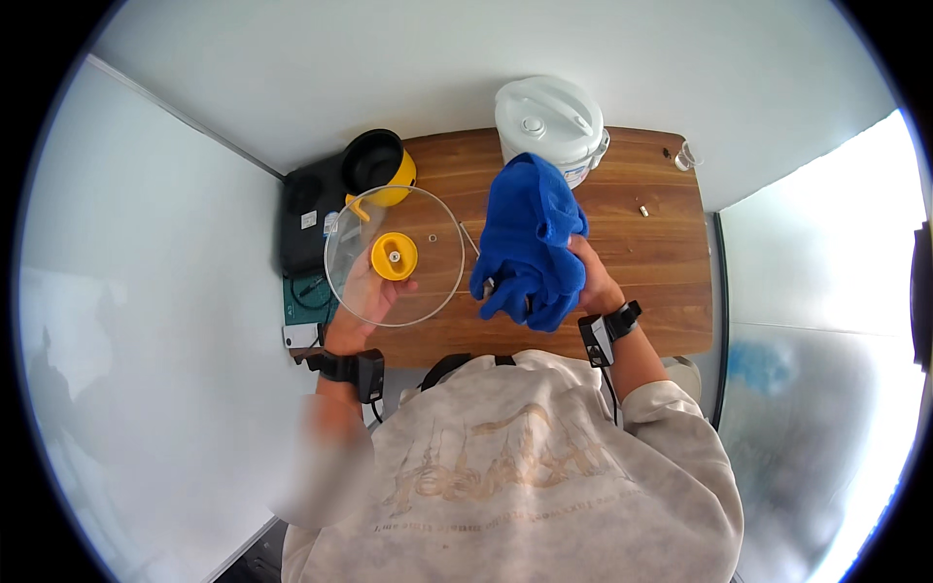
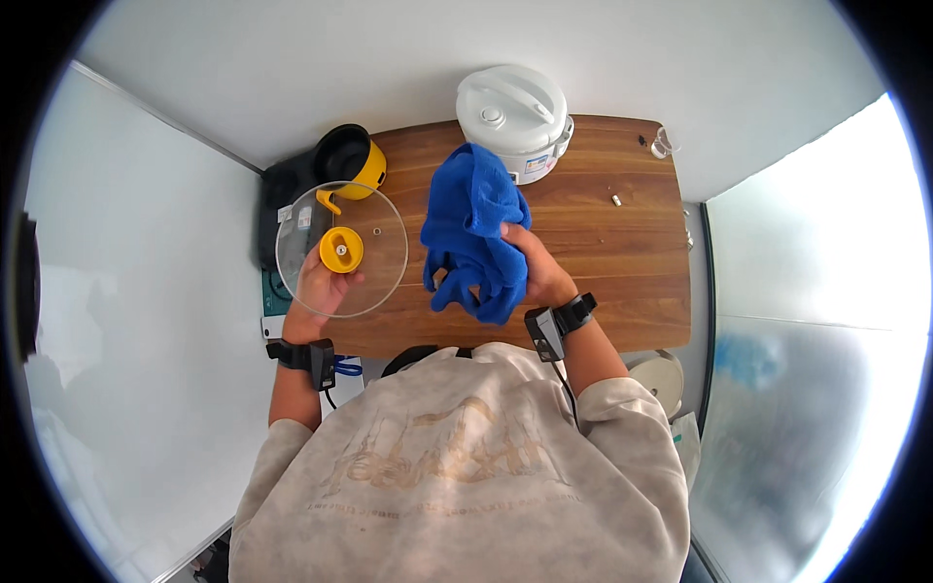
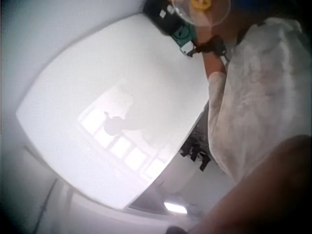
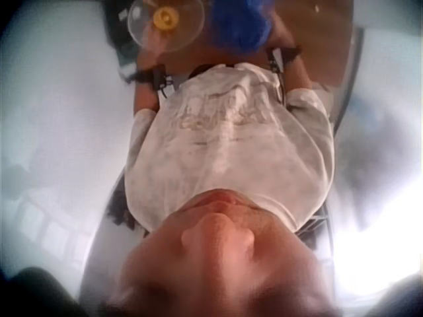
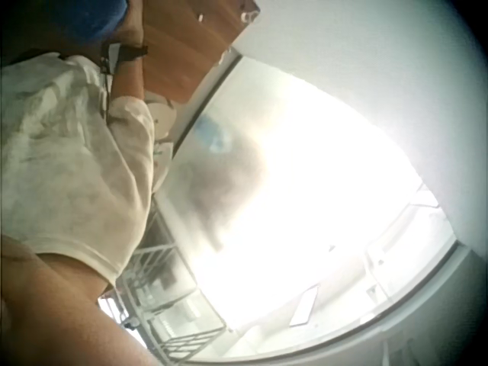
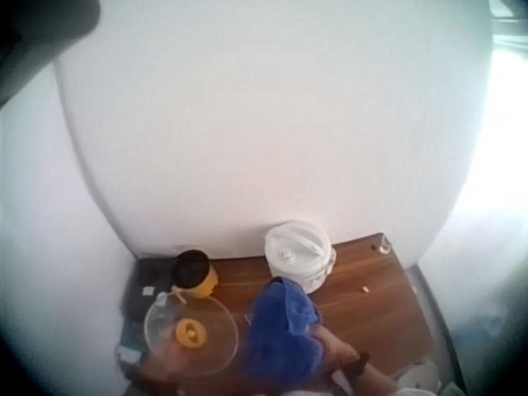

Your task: The person uses a screwdriver to tighten a screw on a glass lid, then places the lid on a yellow pot. They then use the screwdriver to tighten screws on the bottom of the pot. Finally, they wipe the table with a blue cloth.

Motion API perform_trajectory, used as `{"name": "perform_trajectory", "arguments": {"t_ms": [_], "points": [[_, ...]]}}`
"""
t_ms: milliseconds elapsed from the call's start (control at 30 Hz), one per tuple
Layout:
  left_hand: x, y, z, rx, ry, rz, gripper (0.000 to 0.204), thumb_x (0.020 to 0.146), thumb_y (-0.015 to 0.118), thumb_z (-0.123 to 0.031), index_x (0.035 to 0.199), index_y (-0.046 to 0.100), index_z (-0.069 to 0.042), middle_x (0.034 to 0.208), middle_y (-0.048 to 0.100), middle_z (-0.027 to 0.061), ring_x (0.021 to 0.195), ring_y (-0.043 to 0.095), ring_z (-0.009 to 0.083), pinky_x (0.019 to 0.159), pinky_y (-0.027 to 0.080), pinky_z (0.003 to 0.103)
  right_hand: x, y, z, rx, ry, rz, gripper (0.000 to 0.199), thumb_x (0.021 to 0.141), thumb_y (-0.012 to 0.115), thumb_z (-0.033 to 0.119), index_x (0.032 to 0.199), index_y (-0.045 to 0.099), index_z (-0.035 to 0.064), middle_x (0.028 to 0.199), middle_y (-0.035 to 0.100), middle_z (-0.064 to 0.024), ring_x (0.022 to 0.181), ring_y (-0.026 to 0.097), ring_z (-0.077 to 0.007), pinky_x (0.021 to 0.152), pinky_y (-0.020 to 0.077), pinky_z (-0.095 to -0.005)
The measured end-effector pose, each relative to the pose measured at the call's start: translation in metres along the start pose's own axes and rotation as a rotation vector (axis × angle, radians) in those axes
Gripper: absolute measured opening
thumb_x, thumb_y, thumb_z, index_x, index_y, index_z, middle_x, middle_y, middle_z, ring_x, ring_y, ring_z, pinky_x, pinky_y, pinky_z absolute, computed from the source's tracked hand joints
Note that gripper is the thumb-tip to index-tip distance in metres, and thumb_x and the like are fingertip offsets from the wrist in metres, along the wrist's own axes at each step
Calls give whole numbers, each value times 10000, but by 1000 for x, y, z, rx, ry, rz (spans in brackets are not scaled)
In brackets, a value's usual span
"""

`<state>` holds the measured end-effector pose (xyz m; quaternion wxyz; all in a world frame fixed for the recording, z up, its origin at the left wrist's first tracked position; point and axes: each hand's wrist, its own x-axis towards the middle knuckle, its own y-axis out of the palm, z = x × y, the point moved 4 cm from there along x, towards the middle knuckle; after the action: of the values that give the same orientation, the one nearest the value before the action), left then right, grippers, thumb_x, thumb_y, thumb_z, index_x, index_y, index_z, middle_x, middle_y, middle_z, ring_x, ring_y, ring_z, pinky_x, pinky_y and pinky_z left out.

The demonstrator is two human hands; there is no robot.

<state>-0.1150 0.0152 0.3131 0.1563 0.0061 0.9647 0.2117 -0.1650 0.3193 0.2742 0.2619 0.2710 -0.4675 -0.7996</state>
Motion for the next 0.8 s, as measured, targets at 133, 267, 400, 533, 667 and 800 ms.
{"name": "perform_trajectory", "arguments": {"t_ms": [133,267,400,533,667,800], "points": [[-2,27,-9,208,59,-4,394,1013,548,-145,1386,487,-34,1234,621,88,1076,642,191,820,594,352,12,47,30,-717,-316,-108,665,822,770,290,1391,504,71,1266,606,-201,991,676,-322,867,553,-406],[10,30,-6,382,111,27,391,1054,505,-239,1391,465,-44,1286,588,90,1156,613,188,960,542,341,23,91,6,-1653,-673,-182,666,737,820,258,1353,576,189,1083,624,-198,834,683,-332,752,563,-393],[14,39,-16,426,83,-114,299,1091,411,-233,1325,512,-77,1196,610,50,1067,616,123,901,524,272,17,92,-21,-1879,-549,-40,657,695,833,251,1316,618,254,1010,617,-160,793,674,-348,709,554,-437],[26,-1,5,803,298,-104,235,1093,401,-198,1230,538,-65,1039,649,92,931,637,132,785,521,244,20,82,-38,-1788,-281,235,569,712,803,280,1256,648,221,1043,653,-148,875,681,-354,744,555,-427],[29,6,7,1083,381,-136,206,1056,483,-177,1199,551,-46,1011,667,141,912,686,223,760,535,308,23,59,-53,-1676,-149,382,555,709,792,289,1239,651,199,1037,689,-145,923,677,-359,802,544,-446],[48,-21,-1,1024,221,-255,192,1020,544,-177,1137,593,-32,1015,673,158,972,670,317,831,521,385,13,31,-34,-1614,-184,123,561,711,792,285,1243,651,178,1007,696,-154,938,672,-370,822,537,-455]]}}
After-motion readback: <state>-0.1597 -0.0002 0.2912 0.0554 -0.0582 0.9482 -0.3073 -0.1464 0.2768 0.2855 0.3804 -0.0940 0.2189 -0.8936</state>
